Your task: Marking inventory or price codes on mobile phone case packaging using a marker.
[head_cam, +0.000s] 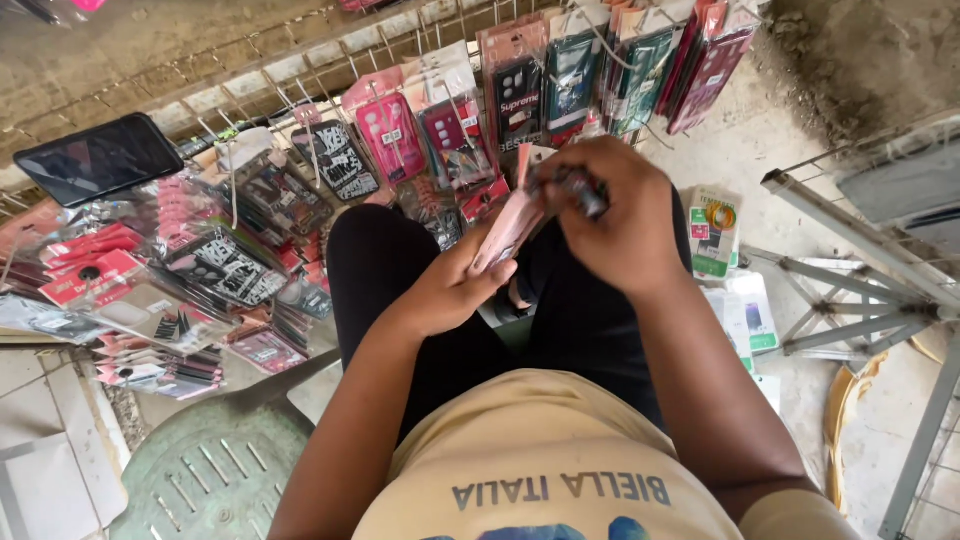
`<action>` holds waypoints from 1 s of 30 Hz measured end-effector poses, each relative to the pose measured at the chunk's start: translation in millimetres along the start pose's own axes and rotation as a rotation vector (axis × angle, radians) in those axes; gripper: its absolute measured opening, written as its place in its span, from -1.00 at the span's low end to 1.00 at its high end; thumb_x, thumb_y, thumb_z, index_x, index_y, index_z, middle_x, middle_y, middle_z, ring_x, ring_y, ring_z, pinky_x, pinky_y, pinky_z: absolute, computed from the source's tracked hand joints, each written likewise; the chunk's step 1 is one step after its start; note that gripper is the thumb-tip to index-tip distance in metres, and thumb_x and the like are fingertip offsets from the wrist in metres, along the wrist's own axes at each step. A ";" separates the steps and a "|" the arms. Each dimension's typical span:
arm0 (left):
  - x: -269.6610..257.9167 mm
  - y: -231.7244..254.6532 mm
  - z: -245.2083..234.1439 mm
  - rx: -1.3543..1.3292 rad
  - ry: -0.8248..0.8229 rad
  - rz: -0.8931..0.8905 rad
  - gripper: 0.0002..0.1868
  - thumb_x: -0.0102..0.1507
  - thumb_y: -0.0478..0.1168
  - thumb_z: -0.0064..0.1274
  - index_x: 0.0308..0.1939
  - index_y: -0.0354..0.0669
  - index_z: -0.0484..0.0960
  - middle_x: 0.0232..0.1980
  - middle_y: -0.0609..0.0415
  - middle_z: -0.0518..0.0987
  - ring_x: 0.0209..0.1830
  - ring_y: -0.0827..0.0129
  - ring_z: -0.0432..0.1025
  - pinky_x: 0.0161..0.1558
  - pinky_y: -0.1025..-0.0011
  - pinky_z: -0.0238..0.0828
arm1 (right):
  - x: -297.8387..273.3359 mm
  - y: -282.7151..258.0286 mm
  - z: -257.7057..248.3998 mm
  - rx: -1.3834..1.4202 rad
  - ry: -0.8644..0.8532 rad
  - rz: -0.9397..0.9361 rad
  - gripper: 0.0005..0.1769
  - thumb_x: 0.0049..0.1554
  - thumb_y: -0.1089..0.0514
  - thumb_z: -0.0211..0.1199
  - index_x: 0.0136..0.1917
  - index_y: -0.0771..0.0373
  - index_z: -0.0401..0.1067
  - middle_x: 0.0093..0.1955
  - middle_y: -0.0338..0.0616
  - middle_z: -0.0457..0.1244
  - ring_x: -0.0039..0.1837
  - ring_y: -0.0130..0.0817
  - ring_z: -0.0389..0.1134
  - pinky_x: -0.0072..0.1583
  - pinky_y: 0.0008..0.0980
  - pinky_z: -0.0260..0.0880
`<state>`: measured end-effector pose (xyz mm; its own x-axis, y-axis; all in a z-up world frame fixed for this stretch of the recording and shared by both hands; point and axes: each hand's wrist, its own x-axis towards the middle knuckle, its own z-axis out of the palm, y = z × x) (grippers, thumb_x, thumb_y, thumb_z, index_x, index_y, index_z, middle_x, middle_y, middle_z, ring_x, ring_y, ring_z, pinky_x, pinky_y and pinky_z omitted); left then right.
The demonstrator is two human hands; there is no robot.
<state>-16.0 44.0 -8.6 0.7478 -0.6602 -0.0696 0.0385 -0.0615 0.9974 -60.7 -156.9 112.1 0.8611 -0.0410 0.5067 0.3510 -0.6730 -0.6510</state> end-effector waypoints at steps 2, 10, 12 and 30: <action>5.7 -5.3 -4.2 0.047 0.004 0.032 -0.31 0.33 -0.03 0.09 0.50 -0.12 0.27 0.04 -0.51 0.58 -0.05 -0.06 0.60 -0.18 0.20 0.69 | 5.3 -10.0 -3.5 0.008 -0.025 -0.032 -0.74 0.05 0.36 0.38 0.01 0.14 0.57 -0.09 -0.08 0.38 0.01 0.07 0.46 0.04 -0.10 0.42; -1.0 -6.4 -8.2 0.097 0.191 0.082 -0.43 0.32 -0.06 0.10 0.39 -0.11 0.47 0.04 -0.21 0.65 0.06 0.24 0.56 -0.04 0.18 0.58 | -16.5 75.5 30.8 0.216 0.005 0.255 -0.80 0.15 0.21 0.33 0.07 0.09 0.58 -0.05 -0.12 0.43 0.04 -0.18 0.48 0.08 -0.24 0.42; 1.6 -16.3 -9.8 0.074 0.248 0.090 -0.45 0.30 -0.05 0.13 0.35 -0.11 0.51 -0.01 -0.18 0.66 0.02 0.28 0.55 -0.04 0.22 0.58 | -24.6 78.8 45.6 0.426 0.059 0.333 -0.81 0.17 0.28 0.31 0.08 0.19 0.56 -0.12 -0.10 0.40 -0.04 -0.29 0.45 0.03 -0.35 0.45; -0.2 47.5 -10.9 -1.094 0.331 -0.153 -0.40 0.17 -0.06 0.14 0.31 0.01 0.53 0.17 -0.12 0.62 0.16 -0.02 0.54 0.21 -0.14 0.47 | -5.0 64.2 54.7 0.480 -0.065 0.343 -0.76 0.08 0.25 0.45 0.05 0.18 0.61 -0.16 -0.15 0.39 -0.09 -0.42 0.38 0.05 -0.43 0.42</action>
<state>-7.1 49.4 39.0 0.8165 -0.4635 -0.3442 0.5773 0.6648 0.4742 -22.3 -159.5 36.9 0.9703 -0.1414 0.1962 0.1626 -0.2193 -0.9620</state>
